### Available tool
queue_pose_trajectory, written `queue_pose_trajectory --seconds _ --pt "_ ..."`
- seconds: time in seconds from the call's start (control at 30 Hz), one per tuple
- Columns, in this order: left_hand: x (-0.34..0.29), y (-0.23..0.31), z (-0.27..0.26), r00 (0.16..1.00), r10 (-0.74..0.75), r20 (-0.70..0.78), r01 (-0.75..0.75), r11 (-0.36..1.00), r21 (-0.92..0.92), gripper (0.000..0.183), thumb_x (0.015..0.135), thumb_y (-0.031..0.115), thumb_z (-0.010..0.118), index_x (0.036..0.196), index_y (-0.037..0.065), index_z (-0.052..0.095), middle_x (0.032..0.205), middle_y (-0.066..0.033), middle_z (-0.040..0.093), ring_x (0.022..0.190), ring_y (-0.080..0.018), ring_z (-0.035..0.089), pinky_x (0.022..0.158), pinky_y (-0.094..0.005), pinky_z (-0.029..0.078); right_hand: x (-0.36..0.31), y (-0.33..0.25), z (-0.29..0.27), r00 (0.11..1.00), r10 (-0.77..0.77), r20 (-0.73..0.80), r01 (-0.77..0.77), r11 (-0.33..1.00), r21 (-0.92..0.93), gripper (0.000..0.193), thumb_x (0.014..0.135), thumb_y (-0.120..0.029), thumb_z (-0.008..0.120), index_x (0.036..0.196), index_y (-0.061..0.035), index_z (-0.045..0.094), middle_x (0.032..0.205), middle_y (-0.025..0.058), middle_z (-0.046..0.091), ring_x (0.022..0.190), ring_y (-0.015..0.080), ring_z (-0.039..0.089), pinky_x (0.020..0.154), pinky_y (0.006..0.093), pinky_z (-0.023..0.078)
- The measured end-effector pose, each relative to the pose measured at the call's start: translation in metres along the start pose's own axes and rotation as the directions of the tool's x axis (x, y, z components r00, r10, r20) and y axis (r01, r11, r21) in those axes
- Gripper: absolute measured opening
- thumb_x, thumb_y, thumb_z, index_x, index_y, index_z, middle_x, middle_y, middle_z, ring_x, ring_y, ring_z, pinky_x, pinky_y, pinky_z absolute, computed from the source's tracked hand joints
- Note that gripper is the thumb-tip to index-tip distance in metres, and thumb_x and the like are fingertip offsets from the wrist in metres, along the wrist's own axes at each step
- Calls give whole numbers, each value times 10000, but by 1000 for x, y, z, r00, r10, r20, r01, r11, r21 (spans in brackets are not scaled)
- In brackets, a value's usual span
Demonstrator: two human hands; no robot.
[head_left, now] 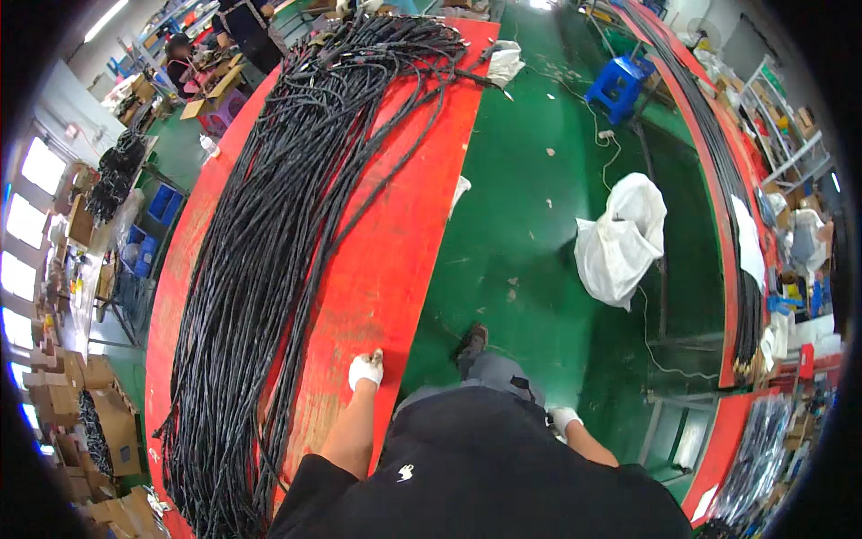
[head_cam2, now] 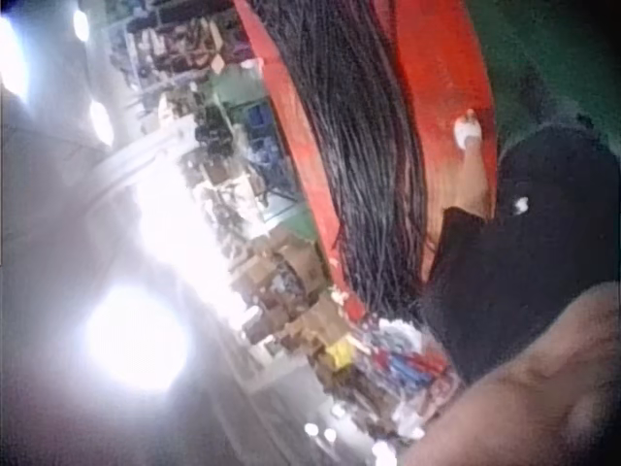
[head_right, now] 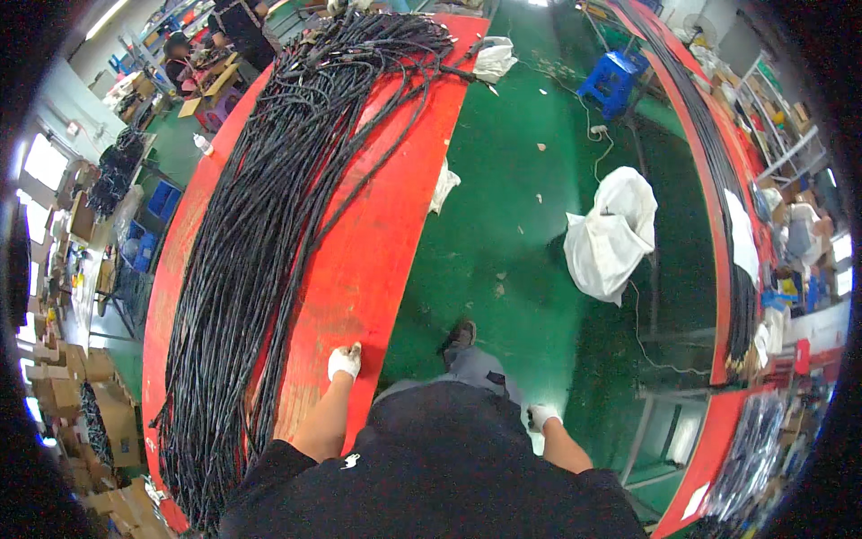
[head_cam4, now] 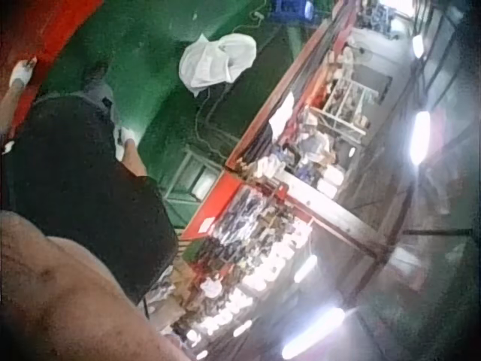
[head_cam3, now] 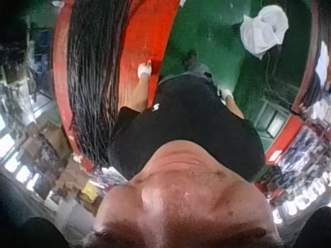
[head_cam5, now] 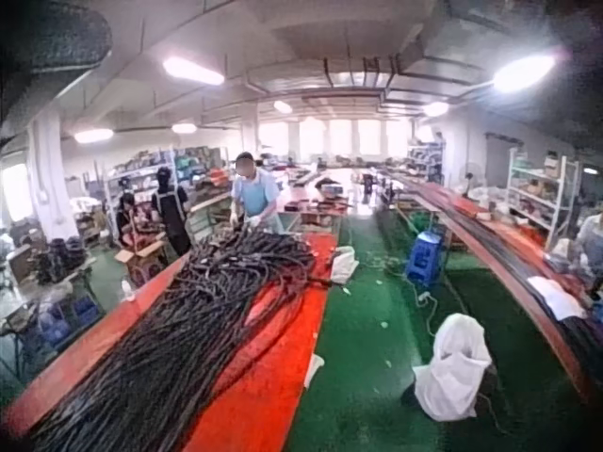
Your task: Inspecting, organizing, and bagging electrical cable assemblies at a workbench on a factory floor.
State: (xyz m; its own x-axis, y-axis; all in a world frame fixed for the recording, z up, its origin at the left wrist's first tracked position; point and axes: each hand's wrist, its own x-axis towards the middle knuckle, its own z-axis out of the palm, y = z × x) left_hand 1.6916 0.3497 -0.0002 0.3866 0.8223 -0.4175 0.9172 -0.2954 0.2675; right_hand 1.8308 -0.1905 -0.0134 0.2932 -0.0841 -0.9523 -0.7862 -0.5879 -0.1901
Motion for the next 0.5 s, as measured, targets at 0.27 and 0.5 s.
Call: queue_pose_trajectory --seconds 0.27,0.5 --pt "55 124 -5 999 -30 18 33 989 -143 526 952 506 566 767 26 676 865 -268 673 858 -460 649 767 -516 500 79 -307 -109 913 -400 -86 386 911 -145 231 953 -235 564 810 -56 597 665 83 557 558 222 561 484 385 424" --pt "136 274 -11 991 -59 -119 23 957 -288 399 921 437 616 854 53 700 860 -235 695 846 -432 664 777 -499 526 52 -574 -49 787 -599 151 602 798 31 231 995 -263 568 1039 -40 608 819 59 614 614 137 548 528 291 460"
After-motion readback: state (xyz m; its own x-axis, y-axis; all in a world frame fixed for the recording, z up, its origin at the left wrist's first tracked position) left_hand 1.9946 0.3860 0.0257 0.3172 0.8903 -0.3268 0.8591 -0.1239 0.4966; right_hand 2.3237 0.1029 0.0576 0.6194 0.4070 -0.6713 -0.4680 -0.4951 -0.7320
